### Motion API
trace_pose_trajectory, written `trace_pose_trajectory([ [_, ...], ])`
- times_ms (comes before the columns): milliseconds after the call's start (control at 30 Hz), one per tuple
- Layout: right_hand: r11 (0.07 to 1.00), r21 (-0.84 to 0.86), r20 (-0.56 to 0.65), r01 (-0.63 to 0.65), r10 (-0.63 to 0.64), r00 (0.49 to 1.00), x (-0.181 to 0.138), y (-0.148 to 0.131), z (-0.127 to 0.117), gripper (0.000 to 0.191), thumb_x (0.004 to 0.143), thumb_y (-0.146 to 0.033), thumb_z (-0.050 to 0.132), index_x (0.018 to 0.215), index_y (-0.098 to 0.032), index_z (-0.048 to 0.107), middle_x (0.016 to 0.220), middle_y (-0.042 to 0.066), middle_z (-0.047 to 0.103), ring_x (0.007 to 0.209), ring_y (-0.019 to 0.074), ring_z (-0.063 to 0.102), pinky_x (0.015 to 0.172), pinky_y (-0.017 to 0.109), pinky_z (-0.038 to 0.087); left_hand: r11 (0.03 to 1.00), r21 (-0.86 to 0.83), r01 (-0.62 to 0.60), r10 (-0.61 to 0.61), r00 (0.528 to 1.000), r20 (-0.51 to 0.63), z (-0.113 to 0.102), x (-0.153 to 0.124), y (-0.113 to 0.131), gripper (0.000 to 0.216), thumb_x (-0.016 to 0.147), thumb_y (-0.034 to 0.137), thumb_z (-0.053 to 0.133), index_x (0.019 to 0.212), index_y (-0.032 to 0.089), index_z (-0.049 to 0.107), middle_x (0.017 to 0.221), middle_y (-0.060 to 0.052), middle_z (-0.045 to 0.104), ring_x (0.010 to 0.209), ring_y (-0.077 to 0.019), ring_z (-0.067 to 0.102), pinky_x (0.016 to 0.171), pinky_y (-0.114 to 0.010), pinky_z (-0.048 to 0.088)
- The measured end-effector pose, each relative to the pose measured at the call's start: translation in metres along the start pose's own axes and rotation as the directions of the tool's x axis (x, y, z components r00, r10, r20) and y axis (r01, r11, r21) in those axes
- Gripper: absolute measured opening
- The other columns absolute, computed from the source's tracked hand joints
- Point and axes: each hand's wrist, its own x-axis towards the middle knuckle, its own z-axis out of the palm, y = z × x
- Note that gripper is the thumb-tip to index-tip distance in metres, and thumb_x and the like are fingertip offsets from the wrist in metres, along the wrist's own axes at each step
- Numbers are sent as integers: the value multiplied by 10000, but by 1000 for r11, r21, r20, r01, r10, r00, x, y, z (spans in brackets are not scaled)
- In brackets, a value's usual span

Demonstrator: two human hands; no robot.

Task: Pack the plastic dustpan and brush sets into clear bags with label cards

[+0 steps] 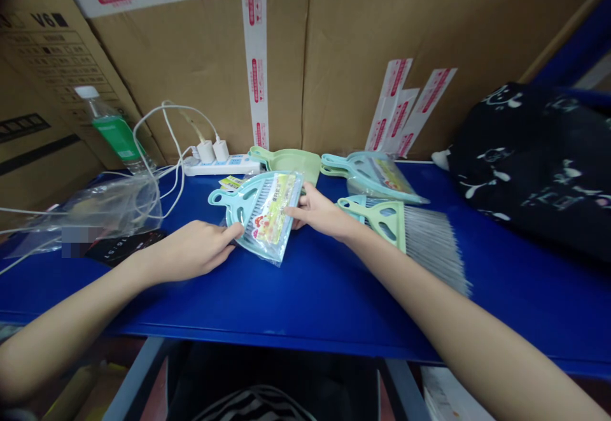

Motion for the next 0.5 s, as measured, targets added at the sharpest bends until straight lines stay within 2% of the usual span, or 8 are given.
trace_pose_trajectory([
  [200,1000,-29,18,1,-1,1000,1,1,0,640,781,-251,688,1327,-203,357,856,28,703,716,186,683,679,332,601,1000,10,4,-4,1000,-7,1,0,0,172,920,171,347,1057,160,450,667,-26,655,606,-212,658,506,-288,416],
  [500,995,-99,31,-22,25,999,0,-2,1,509,842,-278,620,1284,-185,385,820,28,698,701,176,671,669,315,592,1000,1,-3,3,1000,-30,4,-1,0,168,921,160,359,1052,141,463,678,-39,666,616,-228,665,501,-303,406],
])
